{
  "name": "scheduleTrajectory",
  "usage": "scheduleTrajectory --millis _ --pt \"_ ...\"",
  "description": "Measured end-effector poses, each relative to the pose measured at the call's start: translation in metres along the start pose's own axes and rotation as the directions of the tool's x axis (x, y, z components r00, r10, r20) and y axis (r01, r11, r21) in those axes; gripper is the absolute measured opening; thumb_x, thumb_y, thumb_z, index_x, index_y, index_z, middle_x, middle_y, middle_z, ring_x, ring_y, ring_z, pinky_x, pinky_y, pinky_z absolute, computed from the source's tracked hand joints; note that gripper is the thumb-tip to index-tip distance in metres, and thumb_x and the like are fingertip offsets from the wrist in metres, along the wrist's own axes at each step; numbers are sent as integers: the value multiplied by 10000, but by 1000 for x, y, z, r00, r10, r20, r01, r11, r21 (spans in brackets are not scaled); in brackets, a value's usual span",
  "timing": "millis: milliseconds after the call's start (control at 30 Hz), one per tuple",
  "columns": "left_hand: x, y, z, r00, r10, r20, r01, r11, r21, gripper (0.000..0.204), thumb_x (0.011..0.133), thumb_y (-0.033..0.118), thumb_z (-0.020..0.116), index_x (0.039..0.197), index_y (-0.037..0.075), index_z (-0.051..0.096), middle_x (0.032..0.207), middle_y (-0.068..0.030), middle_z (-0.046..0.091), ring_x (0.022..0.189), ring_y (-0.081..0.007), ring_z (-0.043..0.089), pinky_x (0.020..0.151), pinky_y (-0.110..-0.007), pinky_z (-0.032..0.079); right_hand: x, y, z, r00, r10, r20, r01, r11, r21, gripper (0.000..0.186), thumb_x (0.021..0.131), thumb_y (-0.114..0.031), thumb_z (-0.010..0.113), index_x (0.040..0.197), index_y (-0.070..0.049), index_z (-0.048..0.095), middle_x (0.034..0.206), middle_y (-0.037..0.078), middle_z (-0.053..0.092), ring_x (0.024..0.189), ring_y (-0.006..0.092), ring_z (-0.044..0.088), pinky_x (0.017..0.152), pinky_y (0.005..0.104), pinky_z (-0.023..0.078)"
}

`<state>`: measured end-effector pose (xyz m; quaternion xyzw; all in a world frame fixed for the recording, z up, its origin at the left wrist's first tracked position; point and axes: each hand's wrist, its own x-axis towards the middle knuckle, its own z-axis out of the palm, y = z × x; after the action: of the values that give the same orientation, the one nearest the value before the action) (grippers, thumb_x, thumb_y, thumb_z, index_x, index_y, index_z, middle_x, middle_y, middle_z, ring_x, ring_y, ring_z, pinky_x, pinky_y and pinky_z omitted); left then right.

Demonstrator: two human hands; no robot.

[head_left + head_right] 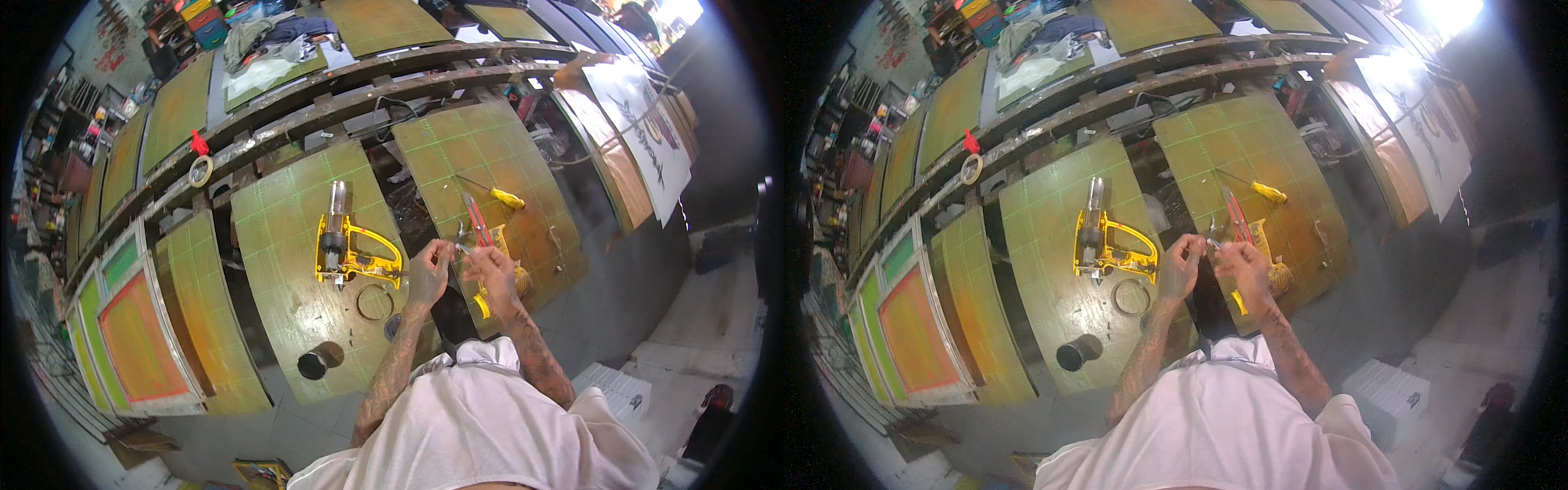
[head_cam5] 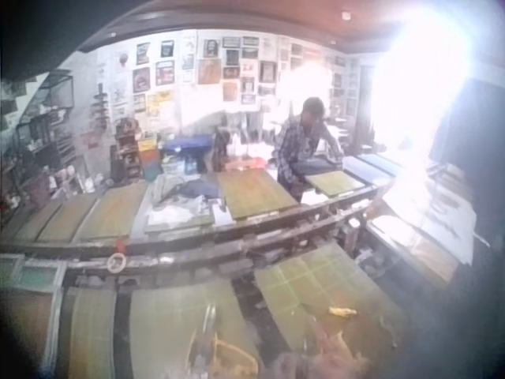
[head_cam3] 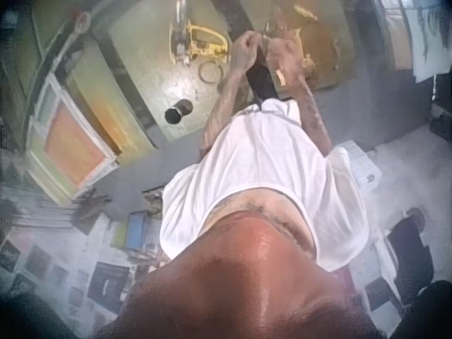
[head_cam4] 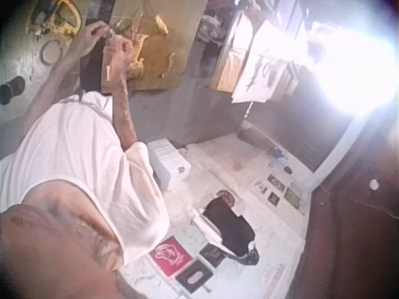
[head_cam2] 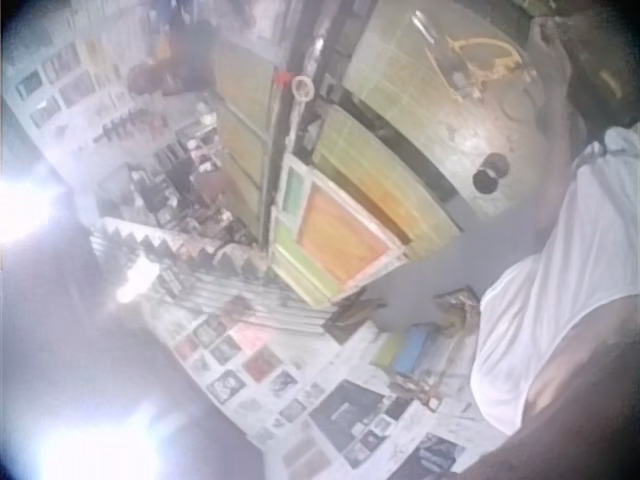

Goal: The person works at a cluttered workbench, using pliers and a screwdriver to strip, twist, and connect small wires. They repeatedly handle wire ends and small components, occasionally picking up tools and setting them down while continuing the wiring task.

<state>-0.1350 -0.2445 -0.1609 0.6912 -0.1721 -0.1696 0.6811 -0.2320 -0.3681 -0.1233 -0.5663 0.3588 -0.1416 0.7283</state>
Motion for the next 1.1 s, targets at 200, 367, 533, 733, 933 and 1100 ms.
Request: scheduleTrajectory --millis 200,367,533,733,933,1100 --pt "32 -19 24 985 -9 -171 32 991 133 358 1075 344 547 997 24 687 813 -100 682 740 -230 652 701 -356 499 104 1 -42 819 -544 182 454 420 -786 292 989 -305 710 1005 -15 679 901 140 739 763 267 714 666 400 562" --pt "49 -53 40 938 12 -346 54 982 180 412 1057 413 550 962 27 661 865 -154 669 800 -334 670 741 -425 502 157 12 -44 876 -327 354 430 200 -880 379 914 -392 753 937 -24 662 848 185 738 802 411 708 729 466 558" --pt "55 -34 60 927 -57 -370 198 914 354 386 1017 410 586 965 33 646 906 -190 657 887 -386 665 804 -479 506 177 24 -48 891 -299 342 452 518 -726 285 927 -229 756 958 -2 586 792 191 697 764 362 716 703 446 550" --pt "65 -53 54 949 -68 -308 196 892 407 360 1028 389 559 1071 42 642 1050 -217 690 1010 -435 662 834 -526 506 168 3 -42 796 -466 386 600 691 -403 164 1004 -81 660 1075 -13 529 827 82 658 705 129 639 636 310 520" --pt "71 -63 68 958 62 -280 132 770 624 317 1073 316 523 1181 21 571 1059 -253 647 987 -479 644 830 -549 505 170 4 -30 667 -408 624 716 581 -386 207 969 -61 684 1080 -14 516 806 118 670 682 198 659 619 347 515" --pt "65 -61 73 940 174 -294 79 725 684 246 1043 206 572 1188 9 542 1080 -253 603 1014 -466 625 839 -542 509 193 20 -10 654 -404 639 710 618 -336 244 947 -84 709 1061 -19 503 763 166 663 663 320 683 601 402 518"
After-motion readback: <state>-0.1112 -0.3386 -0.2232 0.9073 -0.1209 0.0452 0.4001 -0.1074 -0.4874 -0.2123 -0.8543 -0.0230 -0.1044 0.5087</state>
